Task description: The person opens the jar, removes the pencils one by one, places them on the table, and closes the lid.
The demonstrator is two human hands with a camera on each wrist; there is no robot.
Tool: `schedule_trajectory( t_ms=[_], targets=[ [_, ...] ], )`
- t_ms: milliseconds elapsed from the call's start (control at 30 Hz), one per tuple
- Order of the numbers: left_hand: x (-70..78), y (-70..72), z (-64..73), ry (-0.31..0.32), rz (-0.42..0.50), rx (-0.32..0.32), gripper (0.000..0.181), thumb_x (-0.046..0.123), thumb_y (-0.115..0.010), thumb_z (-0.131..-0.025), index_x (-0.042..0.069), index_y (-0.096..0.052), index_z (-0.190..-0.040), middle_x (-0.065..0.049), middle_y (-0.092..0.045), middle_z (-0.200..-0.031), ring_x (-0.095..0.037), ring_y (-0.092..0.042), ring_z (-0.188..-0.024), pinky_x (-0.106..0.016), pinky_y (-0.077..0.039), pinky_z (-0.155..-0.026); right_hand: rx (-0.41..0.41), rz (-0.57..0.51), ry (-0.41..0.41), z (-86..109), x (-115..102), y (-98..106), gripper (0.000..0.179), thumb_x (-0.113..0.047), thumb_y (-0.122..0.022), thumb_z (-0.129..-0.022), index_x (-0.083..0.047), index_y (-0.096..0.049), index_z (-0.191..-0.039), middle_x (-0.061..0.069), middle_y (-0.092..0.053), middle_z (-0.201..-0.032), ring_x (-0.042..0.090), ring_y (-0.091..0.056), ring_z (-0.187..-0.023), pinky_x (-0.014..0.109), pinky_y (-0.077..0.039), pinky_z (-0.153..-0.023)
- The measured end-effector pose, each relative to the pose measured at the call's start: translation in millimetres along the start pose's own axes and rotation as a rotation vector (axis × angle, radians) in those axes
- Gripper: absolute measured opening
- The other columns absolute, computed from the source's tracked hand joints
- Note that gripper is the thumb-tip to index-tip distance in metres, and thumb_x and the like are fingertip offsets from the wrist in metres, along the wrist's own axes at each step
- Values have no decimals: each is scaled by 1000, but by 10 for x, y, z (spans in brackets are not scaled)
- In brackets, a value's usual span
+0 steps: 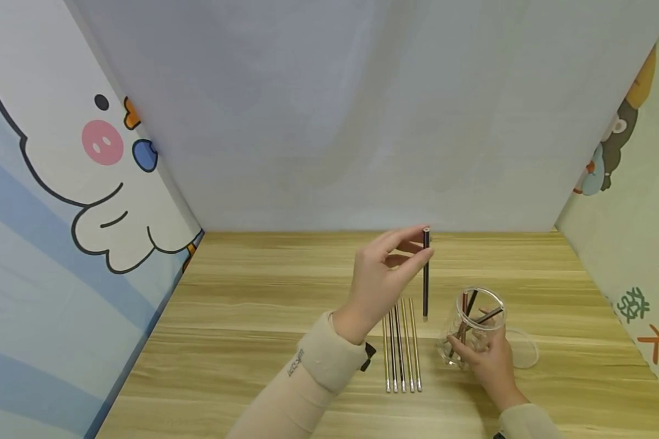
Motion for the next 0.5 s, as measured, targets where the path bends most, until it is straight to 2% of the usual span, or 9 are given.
schedule_trajectory(
  t_ms=[200,500],
  targets=[
    [-158,90,74,55,-28,20,34,6,-70,-91,-1,-66,-124,-18,-71,-109,-29,-71,-93,-22,-59,-78,4,12,22,-5,-31,1,78,-13,-81,-79,3,-33,-139,32,-57,-127,51,-53,-118,69,-41,-97],
    [-475,221,206,229,-41,66,34,8,-72,-90,0,-67,-123,-16,-72,-104,-28,-70,-91,-22,-59,-76,34,10,53,-2,-11,4,79,-9,-81,-78,5,-33,-139,32,-59,-124,50,-56,-113,67,-43,-95]
  ],
)
Point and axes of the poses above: each hand's wrist, its own z-axis away from the middle knuckle, its own y-axis out of the back of the hand, x = y × z, the point moved 7 cm from there along -z, towards the middle knuckle
